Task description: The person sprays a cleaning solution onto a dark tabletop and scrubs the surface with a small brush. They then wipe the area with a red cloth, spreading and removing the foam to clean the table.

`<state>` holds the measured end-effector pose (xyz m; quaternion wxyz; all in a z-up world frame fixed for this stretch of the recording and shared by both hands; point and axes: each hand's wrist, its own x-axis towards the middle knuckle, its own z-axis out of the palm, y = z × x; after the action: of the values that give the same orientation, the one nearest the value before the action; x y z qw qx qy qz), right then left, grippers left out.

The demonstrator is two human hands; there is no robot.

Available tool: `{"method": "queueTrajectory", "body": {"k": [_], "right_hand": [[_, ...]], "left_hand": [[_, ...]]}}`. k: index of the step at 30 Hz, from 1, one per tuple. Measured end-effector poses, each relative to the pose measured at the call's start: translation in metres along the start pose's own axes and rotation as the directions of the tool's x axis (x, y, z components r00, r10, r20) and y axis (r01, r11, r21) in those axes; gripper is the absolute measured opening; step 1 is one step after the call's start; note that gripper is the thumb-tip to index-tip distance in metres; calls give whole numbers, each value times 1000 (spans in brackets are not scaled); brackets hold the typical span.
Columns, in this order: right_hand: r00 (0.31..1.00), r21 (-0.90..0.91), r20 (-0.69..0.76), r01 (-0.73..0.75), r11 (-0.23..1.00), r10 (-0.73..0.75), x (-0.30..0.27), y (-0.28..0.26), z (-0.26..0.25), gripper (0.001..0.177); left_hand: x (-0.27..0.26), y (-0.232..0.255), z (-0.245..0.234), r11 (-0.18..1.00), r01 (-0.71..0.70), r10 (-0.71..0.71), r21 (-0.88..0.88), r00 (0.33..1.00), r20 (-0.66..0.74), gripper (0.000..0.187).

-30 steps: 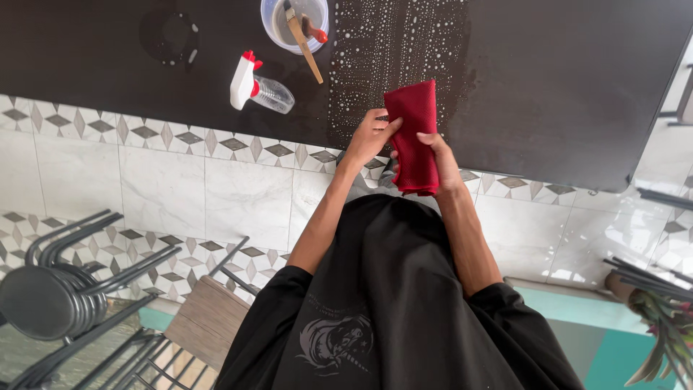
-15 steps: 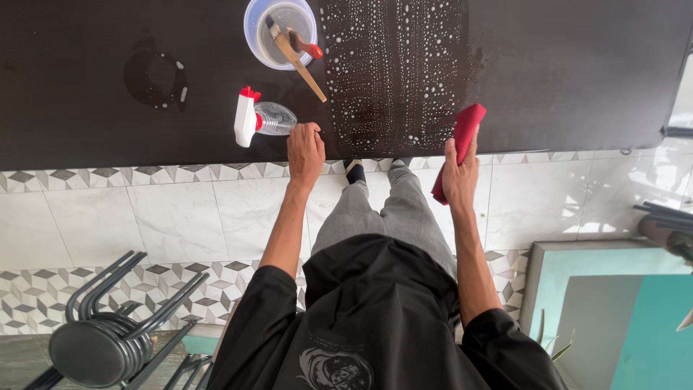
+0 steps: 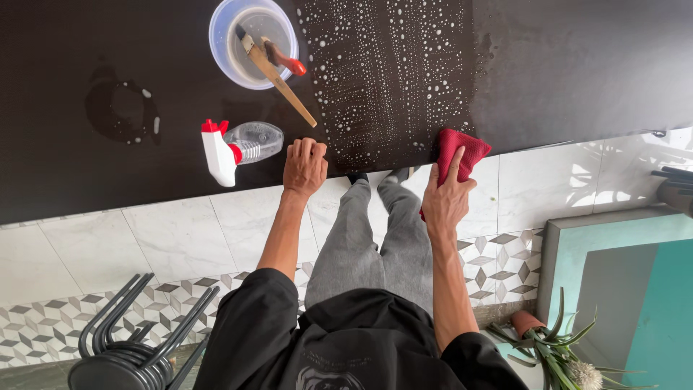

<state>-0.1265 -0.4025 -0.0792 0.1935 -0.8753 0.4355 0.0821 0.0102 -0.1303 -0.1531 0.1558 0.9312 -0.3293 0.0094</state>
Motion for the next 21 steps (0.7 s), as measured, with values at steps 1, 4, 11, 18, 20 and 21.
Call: {"method": "queueTrajectory", "body": {"k": [1,4,11,18,20,21], "right_hand": [[999,-22,21,-24,999,24,4,-4,2,71],[993,-73,88,-76,994,83,20,-20,8,79],[991,-123,135,-7,992,24,70,-36,7,74],[975,-194,13,222,956,-224,104,-66,25,73],[967,-251,27,253,934,-254,109,-78,34,73],[962,-278,23,269,922,-273,117,-87,36,72]], "left_hand": [[0,0,1,1000,6,-6,-9,1000,0,19],[1,-5,2,1000,10,-10,-10,1000,-7,20],[-3,-4,4,1000,27,-27,-7,1000,-3,20],[-6,0,7,1000,18,-17,24,999,-47,22],[-11,0,7,998,36,-35,49,999,-30,22],[-8,-2,7,998,40,-39,39,999,-28,22]]}}
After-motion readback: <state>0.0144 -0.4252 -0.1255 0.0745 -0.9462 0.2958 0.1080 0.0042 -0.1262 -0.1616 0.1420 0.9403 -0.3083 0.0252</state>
